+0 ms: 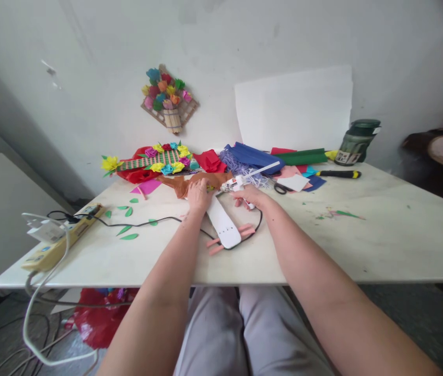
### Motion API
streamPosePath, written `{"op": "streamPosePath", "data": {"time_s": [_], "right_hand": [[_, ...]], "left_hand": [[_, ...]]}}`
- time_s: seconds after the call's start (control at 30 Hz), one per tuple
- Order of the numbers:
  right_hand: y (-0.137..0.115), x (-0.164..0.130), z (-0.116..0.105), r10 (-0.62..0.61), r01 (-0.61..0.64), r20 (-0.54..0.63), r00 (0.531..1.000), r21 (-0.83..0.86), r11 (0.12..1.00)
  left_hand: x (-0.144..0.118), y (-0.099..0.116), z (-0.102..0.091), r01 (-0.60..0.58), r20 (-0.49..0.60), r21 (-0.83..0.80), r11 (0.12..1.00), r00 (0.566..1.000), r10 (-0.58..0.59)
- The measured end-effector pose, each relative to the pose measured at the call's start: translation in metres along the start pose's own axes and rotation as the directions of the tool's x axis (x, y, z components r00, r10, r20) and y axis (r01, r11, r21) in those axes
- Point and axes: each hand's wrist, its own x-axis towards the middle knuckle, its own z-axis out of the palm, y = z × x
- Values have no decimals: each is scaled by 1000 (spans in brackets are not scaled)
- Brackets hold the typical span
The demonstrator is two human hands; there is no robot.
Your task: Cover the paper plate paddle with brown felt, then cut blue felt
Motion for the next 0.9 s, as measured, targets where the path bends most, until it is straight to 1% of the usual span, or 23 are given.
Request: {"op": "streamPosePath", "data": {"time_s": [0.1,0.23,0.33,0.57,0.9], "right_hand": [[1,3,3,-19,19,-28,999,-12,1000],[1,5,5,-38,36,-41,998,-32,999],[0,4,7,-44,41,-54,998,-63,997],[-1,5,11,-66,55,-104,992,-110,992],[-4,3,14,-66,45,-137,988,-151,987]], "left_hand": [[-2,-1,3,58,-7,-38,998,998,-58],[-3,-3,6,81,-1,-79,994,997,-82],[-3,-4,7,72,19,-88,993,997,-71],[-2,-6,8,55,-5,-88,995,998,-56],[-3,-2,2,42,16,-72,997,999,-41]]}}
